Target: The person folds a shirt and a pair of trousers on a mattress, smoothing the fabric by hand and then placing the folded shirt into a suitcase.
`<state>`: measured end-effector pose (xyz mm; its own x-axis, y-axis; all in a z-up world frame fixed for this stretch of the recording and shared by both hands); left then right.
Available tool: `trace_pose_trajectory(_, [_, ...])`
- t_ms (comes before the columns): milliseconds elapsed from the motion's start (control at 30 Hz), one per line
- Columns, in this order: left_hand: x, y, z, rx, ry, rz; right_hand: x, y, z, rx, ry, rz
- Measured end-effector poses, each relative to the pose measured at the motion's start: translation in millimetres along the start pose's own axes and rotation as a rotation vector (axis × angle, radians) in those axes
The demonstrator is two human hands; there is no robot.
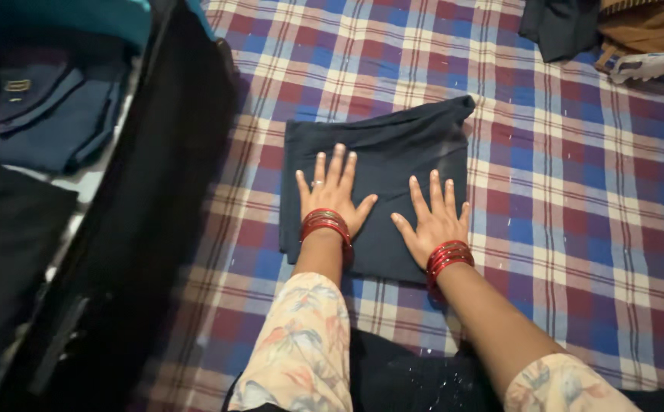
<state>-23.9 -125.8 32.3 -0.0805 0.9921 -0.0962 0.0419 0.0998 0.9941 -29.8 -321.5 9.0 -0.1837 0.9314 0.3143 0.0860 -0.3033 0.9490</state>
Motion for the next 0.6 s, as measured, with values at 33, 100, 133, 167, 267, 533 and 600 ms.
trace_pose_trajectory(33, [1.9,-0.3,4.4,0.015,0.033,-0.004,0.9,1.2,4.2,-0.002,-0.001,-0.003])
trace_pose_trajectory(100, [5.0,-1.2,13.1,0.023,0.052,-0.004,-2.1,2.9,17.6,0.043,-0.068,-0.021])
trace_pose_trajectory(133, [8.5,-3.0,17.0,0.037,0.075,0.004,-1.6,4.7,24.6,0.04,-0.069,-0.023])
trace_pose_trajectory(167, [9.2,-4.1,23.5,0.034,0.074,0.002,-2.7,6.9,32.4,0.031,-0.1,-0.026])
trace_pose_trajectory(267, [16.9,-1.7,42.8,-0.073,0.088,0.044,-4.5,12.1,52.6,0.021,-0.142,-0.023])
trace_pose_trajectory(533, [46.3,0.6,97.9,0.014,0.174,0.011,-11.2,12.2,95.4,0.026,-0.176,-0.069])
trace_pose_trajectory(600, [47.2,-1.1,102.0,-0.002,0.168,0.021,-12.6,12.2,99.6,-0.007,-0.135,-0.06])
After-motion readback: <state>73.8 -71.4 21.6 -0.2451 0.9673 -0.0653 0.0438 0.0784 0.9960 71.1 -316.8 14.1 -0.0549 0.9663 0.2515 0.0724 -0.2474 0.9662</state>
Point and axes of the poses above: each hand's wrist, its own z-axis towards the middle knuckle, its own y-axis out of the back of the hand, x = y × z, the point moved 5 cm from there along z, towards the middle knuckle, and after that the axes turned 9 degrees about z, right-handed, at the moved point
